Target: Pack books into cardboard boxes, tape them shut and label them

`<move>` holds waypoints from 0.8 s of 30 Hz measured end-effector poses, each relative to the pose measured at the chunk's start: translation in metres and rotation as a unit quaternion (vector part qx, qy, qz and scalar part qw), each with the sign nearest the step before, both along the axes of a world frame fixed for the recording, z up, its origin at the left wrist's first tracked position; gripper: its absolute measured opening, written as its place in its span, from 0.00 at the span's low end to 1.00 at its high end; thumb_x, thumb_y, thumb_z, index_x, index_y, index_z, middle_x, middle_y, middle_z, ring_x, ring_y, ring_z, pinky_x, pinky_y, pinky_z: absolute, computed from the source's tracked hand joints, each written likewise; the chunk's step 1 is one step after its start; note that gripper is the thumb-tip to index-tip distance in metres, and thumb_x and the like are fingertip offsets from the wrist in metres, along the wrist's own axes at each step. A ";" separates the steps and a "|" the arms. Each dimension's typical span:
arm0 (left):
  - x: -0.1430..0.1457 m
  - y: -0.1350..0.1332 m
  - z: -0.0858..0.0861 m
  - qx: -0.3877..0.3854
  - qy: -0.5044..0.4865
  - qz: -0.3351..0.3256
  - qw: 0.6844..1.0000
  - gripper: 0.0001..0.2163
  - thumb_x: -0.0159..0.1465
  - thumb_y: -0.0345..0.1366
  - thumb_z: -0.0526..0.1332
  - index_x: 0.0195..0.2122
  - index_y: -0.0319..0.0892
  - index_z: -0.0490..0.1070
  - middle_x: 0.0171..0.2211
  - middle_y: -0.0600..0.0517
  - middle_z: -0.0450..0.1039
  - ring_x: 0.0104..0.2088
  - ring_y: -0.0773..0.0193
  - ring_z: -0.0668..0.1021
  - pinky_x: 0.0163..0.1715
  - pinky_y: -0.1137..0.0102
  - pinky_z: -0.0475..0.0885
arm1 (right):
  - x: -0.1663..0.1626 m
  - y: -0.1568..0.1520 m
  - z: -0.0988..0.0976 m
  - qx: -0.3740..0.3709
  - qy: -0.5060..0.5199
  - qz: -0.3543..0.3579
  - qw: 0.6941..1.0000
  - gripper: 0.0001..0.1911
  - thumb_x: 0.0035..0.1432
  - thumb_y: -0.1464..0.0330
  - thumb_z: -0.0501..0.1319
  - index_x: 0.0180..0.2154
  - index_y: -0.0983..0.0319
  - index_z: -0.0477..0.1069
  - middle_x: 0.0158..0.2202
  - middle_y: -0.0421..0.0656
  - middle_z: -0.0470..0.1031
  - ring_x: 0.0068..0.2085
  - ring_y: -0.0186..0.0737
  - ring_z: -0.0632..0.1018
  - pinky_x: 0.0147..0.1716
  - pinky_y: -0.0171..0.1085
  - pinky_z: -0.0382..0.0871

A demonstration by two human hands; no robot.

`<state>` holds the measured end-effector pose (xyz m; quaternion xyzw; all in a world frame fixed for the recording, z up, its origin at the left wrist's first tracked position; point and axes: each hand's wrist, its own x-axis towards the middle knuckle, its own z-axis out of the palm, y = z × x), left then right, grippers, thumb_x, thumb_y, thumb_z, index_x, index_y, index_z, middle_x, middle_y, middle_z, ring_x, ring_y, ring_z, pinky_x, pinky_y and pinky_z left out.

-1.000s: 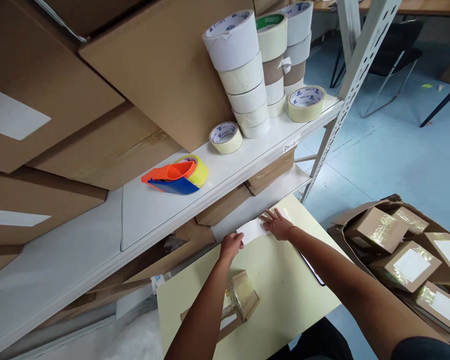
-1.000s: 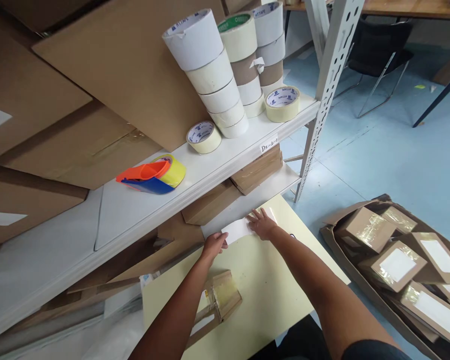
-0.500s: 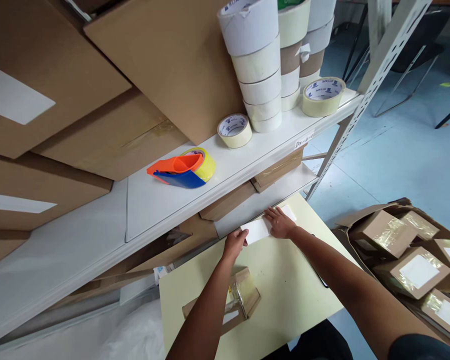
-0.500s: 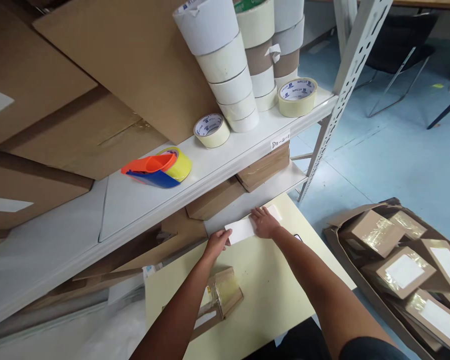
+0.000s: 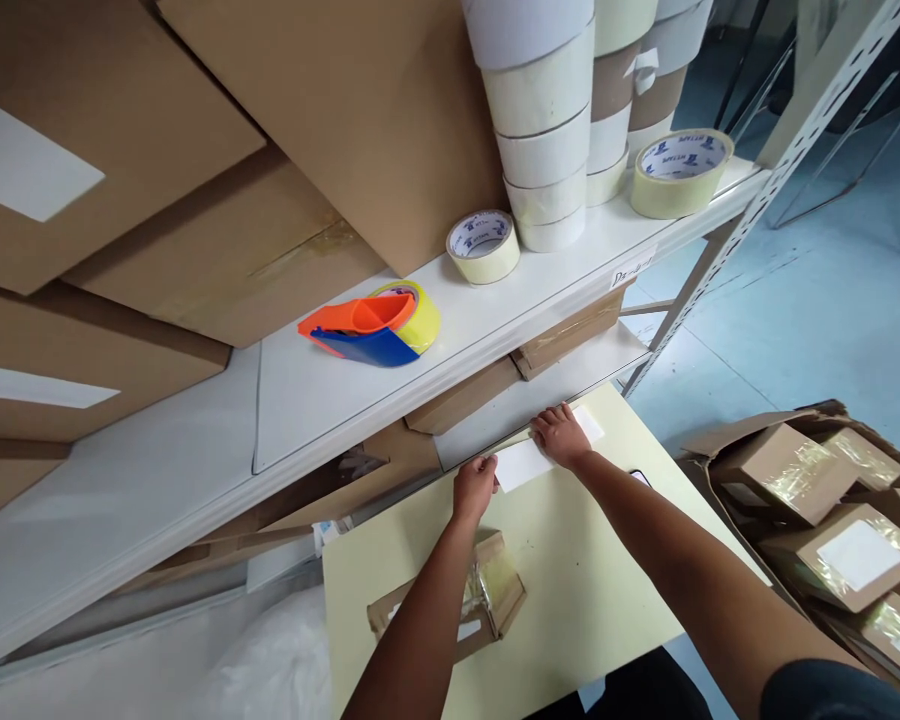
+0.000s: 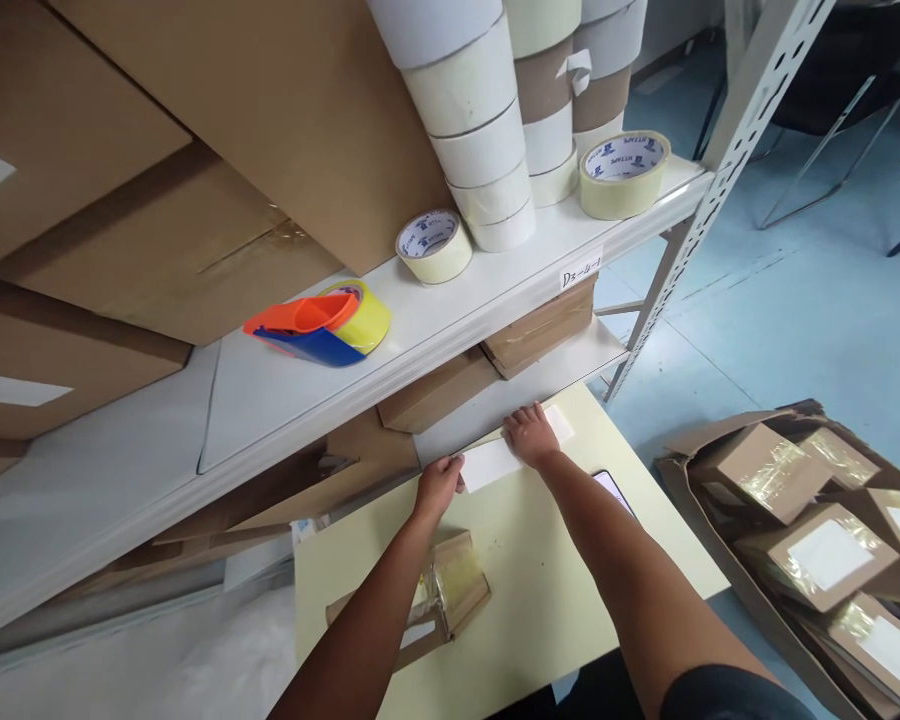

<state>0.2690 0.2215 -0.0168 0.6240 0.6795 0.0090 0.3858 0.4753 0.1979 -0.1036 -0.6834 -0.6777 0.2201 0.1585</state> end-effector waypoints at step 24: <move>-0.079 -0.106 0.149 0.462 0.003 -0.121 0.878 0.06 0.68 0.37 0.59 0.33 0.47 0.69 0.31 0.52 0.76 0.33 0.62 0.78 0.36 0.69 0.71 | -0.043 -0.030 0.092 -0.007 0.260 -0.105 0.960 0.24 0.70 0.54 0.48 0.46 0.62 0.77 0.48 0.54 0.80 0.51 0.52 0.78 0.57 0.54 0.66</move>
